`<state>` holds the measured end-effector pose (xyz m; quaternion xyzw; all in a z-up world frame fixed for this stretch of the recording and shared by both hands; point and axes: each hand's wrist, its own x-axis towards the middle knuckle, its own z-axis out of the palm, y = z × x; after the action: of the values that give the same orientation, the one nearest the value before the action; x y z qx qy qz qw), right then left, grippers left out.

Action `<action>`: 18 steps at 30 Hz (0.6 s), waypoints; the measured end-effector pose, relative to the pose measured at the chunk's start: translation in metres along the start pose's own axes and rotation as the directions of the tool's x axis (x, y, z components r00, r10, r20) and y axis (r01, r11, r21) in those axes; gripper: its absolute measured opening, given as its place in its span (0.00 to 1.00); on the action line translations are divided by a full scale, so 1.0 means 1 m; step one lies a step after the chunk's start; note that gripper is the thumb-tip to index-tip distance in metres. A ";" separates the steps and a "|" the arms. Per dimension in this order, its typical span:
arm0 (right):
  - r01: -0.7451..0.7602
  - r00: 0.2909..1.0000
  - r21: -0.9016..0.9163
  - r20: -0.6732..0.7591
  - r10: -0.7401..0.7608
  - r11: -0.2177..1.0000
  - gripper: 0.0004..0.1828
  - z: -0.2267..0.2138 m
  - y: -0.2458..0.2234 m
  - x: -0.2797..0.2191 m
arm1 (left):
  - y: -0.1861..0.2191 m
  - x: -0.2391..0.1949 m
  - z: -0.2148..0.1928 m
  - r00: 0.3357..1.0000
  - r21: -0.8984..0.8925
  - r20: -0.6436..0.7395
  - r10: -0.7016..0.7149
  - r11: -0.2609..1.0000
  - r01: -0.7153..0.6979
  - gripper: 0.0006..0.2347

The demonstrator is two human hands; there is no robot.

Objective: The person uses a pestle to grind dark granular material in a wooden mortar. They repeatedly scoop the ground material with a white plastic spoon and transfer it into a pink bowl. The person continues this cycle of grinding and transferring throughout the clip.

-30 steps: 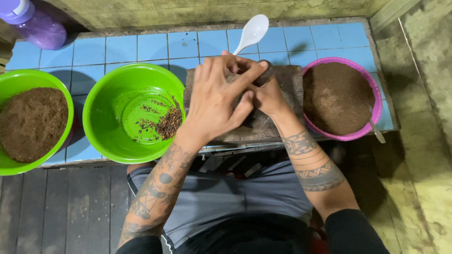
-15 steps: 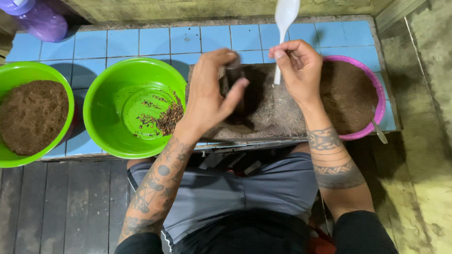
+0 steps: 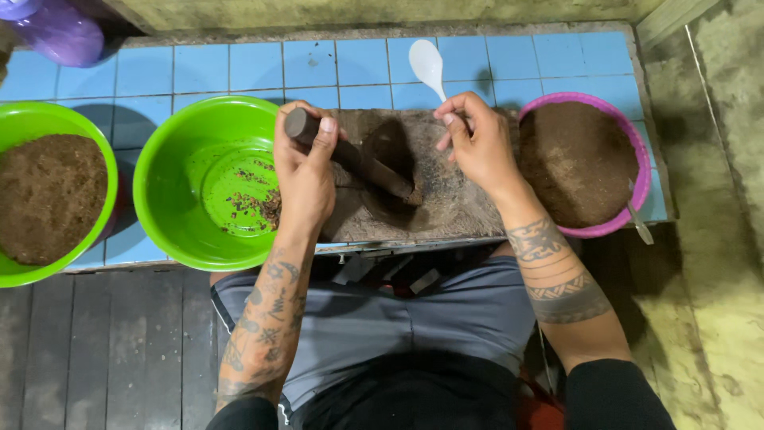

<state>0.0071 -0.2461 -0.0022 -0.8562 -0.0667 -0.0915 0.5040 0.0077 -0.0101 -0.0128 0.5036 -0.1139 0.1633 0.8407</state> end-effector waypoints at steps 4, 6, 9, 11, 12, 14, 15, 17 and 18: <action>0.020 1.000 0.011 0.003 -0.020 1.000 0.04 -0.002 0.010 0.003 | 0.007 -0.011 0.003 1.000 -0.013 0.003 -0.011 1.000 0.011 0.09; 0.017 1.000 0.110 -0.018 -0.015 0.994 0.05 -0.003 0.020 0.005 | 0.002 -0.015 0.000 1.000 -0.088 -0.023 0.006 0.996 -0.008 0.11; 0.032 0.999 0.171 -0.036 -0.026 0.985 0.09 -0.002 0.030 0.007 | 0.001 -0.014 -0.004 0.996 -0.097 -0.065 0.053 0.994 -0.059 0.09; 0.024 0.999 0.150 -0.028 -0.020 0.988 0.09 -0.003 0.026 0.005 | 0.002 -0.015 -0.005 0.996 -0.085 -0.064 0.067 0.994 -0.073 0.08; 0.017 1.000 0.129 -0.019 -0.015 0.992 0.10 -0.004 0.025 0.004 | 0.002 -0.015 -0.004 0.995 -0.073 -0.064 0.082 0.994 -0.087 0.08; 0.009 1.000 0.108 -0.012 -0.008 0.994 0.10 -0.006 0.019 0.003 | 0.007 -0.015 -0.003 0.997 0.002 -0.043 0.071 0.998 -0.071 0.10; 0.006 1.000 0.089 -0.001 -0.006 0.996 0.11 -0.006 0.015 0.003 | 0.010 -0.015 -0.003 0.998 0.081 -0.026 0.063 0.995 -0.061 0.11; 0.012 1.000 0.110 -0.011 -0.011 0.994 0.10 -0.006 0.019 0.004 | 0.020 -0.012 -0.003 0.993 0.218 0.021 0.117 0.969 -0.119 0.12; 0.021 1.000 0.129 -0.022 -0.018 0.991 0.10 -0.005 0.021 0.005 | 0.026 -0.010 -0.002 0.983 0.345 0.076 0.165 0.921 -0.181 0.14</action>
<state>0.0156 -0.2607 -0.0166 -0.8201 -0.0753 -0.1009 0.5582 -0.0117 0.0016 0.0033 0.6367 -0.1461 0.2432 0.7170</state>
